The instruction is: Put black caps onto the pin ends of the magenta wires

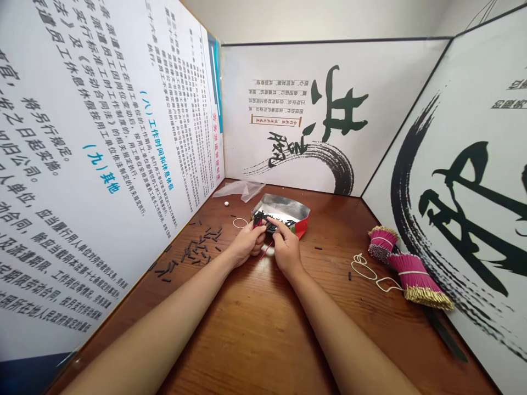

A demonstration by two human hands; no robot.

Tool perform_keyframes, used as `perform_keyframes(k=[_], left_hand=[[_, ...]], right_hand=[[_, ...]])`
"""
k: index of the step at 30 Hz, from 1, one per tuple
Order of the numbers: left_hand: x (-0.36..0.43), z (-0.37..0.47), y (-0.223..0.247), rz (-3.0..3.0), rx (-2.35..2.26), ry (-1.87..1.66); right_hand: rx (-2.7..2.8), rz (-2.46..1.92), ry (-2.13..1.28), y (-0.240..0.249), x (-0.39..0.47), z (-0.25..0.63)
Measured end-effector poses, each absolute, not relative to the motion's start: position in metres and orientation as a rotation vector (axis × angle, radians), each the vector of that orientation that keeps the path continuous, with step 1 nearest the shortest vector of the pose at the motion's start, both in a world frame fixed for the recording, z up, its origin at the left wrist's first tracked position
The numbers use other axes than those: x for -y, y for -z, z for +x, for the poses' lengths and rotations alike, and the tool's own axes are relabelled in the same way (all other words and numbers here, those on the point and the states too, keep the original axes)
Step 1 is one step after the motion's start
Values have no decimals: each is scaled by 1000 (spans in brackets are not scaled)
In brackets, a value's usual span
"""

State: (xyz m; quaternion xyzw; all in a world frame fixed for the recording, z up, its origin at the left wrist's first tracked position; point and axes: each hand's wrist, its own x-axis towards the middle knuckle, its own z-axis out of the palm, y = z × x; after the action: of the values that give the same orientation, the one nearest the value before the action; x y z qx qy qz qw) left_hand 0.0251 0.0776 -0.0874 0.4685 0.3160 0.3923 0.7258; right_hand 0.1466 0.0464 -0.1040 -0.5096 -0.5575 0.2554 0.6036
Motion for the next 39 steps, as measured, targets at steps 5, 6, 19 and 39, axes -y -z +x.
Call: perform_keyframes(k=[5,6,19,39], left_hand=[[-80,25,89,1048,-701,-863],[-80,25,89,1052,-703,-860],[-79,22,87,1053,-660,-770],[-81,23,89,1063,-654,-811]], right_hand=[[1268,-1160,-632,107,-47,148],[1269,-1158,-635,108,-48,148],[1302,-1202,-514,109,-46,149],[1302,-1207,-542,108,-46,148]])
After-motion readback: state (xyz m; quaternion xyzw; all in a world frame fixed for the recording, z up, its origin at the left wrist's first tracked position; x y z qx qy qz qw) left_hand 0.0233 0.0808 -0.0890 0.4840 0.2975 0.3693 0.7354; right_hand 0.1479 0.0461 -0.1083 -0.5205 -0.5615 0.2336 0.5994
